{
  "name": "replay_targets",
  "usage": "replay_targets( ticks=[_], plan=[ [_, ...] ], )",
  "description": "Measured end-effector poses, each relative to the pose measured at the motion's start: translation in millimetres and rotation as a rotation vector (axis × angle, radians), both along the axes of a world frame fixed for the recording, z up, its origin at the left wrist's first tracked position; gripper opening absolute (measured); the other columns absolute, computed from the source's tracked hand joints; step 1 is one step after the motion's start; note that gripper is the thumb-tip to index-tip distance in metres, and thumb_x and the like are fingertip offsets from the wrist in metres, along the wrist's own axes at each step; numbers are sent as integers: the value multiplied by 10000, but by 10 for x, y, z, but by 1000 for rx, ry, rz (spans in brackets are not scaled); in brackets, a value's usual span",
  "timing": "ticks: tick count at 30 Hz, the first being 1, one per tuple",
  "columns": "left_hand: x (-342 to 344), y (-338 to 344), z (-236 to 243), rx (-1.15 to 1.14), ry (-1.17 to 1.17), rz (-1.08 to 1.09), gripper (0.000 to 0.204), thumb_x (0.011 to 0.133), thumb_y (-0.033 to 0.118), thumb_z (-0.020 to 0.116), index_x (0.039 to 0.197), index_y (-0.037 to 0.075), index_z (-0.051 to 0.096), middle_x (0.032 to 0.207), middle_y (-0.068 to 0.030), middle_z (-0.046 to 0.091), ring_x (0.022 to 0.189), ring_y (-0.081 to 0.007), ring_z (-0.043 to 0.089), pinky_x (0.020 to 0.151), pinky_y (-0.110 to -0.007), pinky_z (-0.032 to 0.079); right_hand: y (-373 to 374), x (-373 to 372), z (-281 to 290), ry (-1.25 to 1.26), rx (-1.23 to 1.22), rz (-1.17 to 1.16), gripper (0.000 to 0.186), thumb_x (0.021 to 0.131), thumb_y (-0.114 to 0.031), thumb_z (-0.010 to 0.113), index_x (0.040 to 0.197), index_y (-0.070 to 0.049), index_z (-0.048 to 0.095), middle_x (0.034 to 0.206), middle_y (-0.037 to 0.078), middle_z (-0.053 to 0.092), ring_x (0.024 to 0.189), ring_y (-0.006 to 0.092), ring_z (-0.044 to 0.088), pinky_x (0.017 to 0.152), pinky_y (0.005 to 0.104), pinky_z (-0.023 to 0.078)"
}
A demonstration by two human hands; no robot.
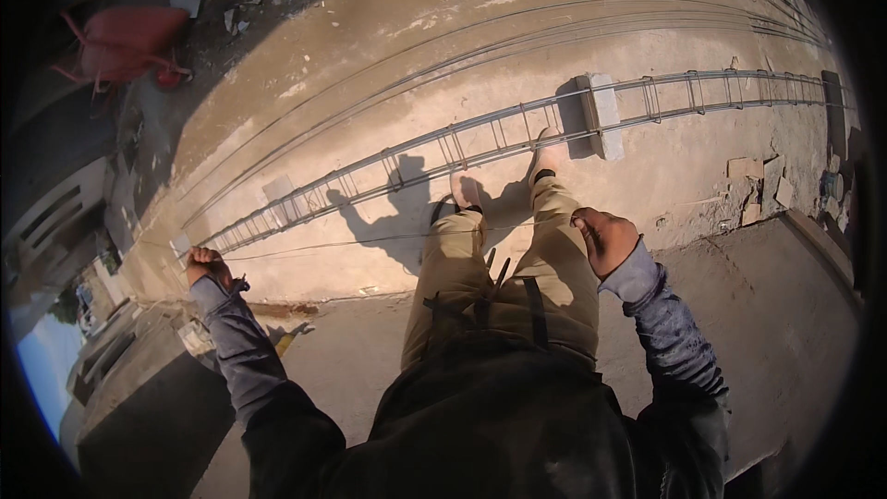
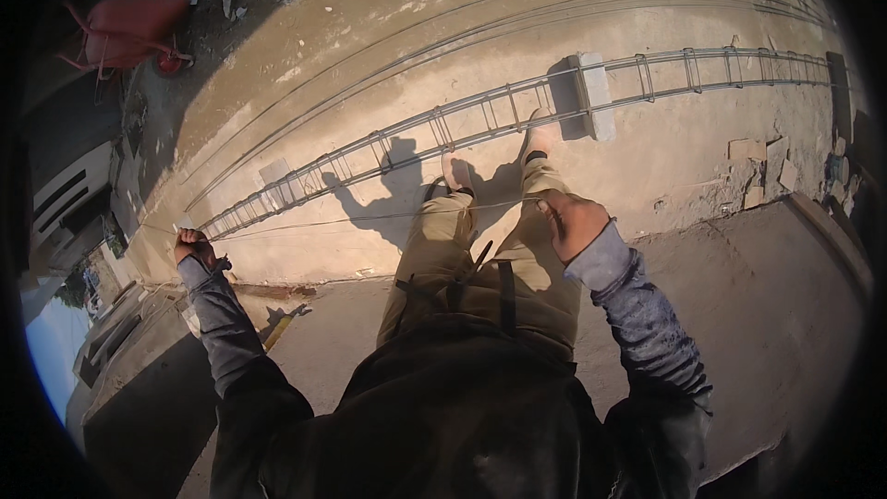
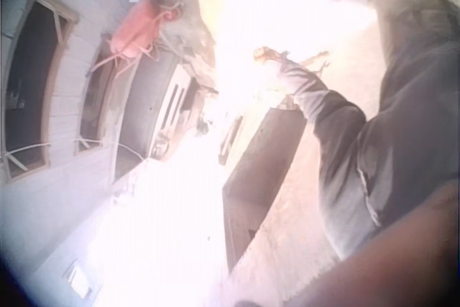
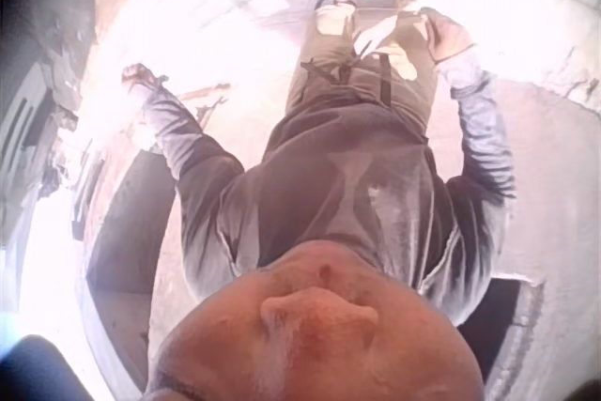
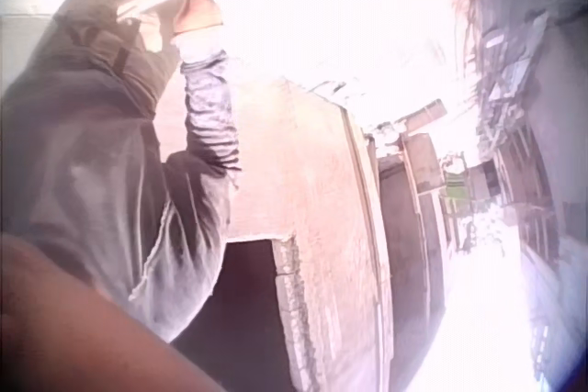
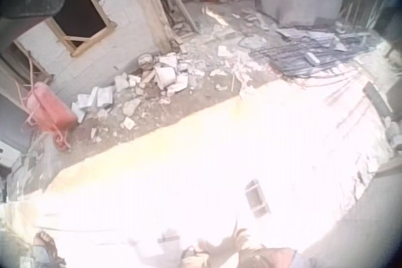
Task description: The person ties steel reinforcement bars together using wire and pliers. They wrap wire around the intersections of the rebar cage and twist it tightly using pliers to secure the structure.
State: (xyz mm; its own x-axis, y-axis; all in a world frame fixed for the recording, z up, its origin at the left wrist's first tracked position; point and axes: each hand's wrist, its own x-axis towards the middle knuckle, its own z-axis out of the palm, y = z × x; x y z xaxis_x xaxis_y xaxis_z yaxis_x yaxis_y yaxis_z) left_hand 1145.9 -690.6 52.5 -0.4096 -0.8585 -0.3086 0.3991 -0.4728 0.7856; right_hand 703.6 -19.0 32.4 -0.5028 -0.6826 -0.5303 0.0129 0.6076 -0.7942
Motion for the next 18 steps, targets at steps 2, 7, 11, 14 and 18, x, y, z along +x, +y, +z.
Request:
replay_targets(
  ticks=[2, 7, 11, 14, 18],
  plan=[
    [-511, 348, -164, 5, -257, 99, 235, 898, 179, 399, 680, 89, 400, 576, 10, 378, 509, -122, 400, 505, -232, 413, -240, 97, 54, -608, -85, -593, 141, 869, -130, 489, 873, -17, 574, 666, 104, 602, 511, 183, 542, 472, 282, 420],
    [-351, 235, -779, 17, -485, 290, 232, 909, 165, 383, 699, 74, 423, 599, -4, 415, 545, -126, 441, 561, -224, 457, -683, 505, 256, -1128, -1065, 401, 231, 891, -68, 442, 1027, 91, 540, 940, 200, 614, 689, 274, 601, 614, 333, 466],
    [73, 322, -1215, 178, -407, 356, 247, 917, 154, 364, 695, 71, 429, 608, -5, 428, 541, -115, 445, 580, -205, 480, -874, 934, 520, -593, 90, 1083, 211, 850, -99, 446, 991, -54, 596, 883, 142, 631, 802, 271, 606, 694, 328, 476],
    [571, 521, -1680, 263, -289, 357, 250, 910, 135, 359, 676, 71, 418, 579, 2, 401, 527, -111, 430, 560, -209, 464, -934, 854, 441, 175, 545, 844, 180, 833, -125, 443, 905, -55, 593, 822, 131, 627, 752, 280, 606, 653, 344, 474],
    [849, 1223, -1983, 294, -287, 295, 204, 839, 121, 433, 641, 122, 383, 560, 15, 358, 504, -97, 360, 511, -196, 346, -1123, 586, 408, -105, 31, -284, 222, 905, -180, 412, 801, -47, 557, 655, 46, 539, 490, 158, 455, 466, 308, 376]
  ],
)
